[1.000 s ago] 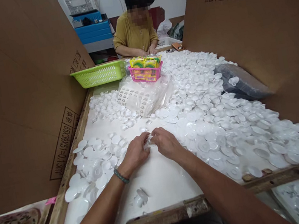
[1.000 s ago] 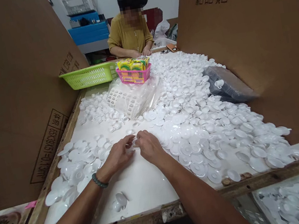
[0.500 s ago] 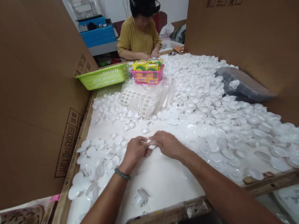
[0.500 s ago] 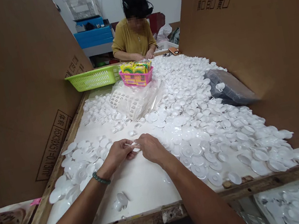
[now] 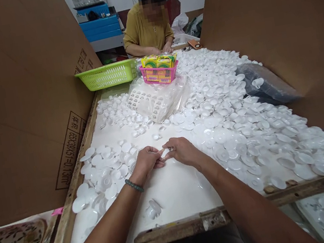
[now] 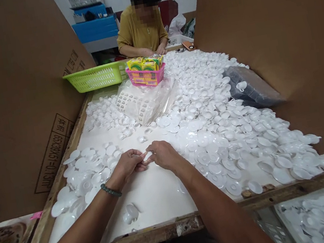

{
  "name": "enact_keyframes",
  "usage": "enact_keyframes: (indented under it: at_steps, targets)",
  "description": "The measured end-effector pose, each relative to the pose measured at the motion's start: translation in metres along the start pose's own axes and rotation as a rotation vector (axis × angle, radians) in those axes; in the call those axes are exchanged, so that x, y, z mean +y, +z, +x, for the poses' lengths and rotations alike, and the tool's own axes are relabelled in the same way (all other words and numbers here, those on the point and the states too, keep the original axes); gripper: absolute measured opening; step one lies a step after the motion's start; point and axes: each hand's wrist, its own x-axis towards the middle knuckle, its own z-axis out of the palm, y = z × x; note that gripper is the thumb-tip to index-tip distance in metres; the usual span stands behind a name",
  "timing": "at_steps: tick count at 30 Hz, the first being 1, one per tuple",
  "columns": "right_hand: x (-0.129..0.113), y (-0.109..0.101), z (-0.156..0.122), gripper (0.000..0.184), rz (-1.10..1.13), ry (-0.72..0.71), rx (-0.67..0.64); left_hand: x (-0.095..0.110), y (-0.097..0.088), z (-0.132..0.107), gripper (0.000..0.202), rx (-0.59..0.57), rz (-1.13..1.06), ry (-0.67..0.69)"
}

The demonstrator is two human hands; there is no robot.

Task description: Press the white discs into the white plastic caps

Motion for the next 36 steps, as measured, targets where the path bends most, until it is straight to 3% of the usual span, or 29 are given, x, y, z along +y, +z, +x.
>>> enact_keyframes:
  at_steps: [6, 15, 28, 36]
  targets:
    - [-0.005, -0.001, -0.001, 0.022, 0.059, 0.059, 0.009, -0.009, -0.001, 0.004, 0.028, 0.042, -0.053, 0.093]
    - [0.009, 0.004, 0.002, 0.027, 0.118, 0.053, 0.037, -0.005, 0.0, 0.004, 0.029, 0.034, 0.004, 0.032]
    - [-0.011, -0.003, -0.009, 0.024, 0.023, 0.023, -0.002, -0.012, -0.001, 0.004, 0.03, 0.053, -0.035, 0.122]
    - [-0.004, -0.008, -0.007, 0.018, 0.076, 0.049, -0.046, -0.013, -0.001, 0.003, 0.028, 0.019, -0.047, 0.136]
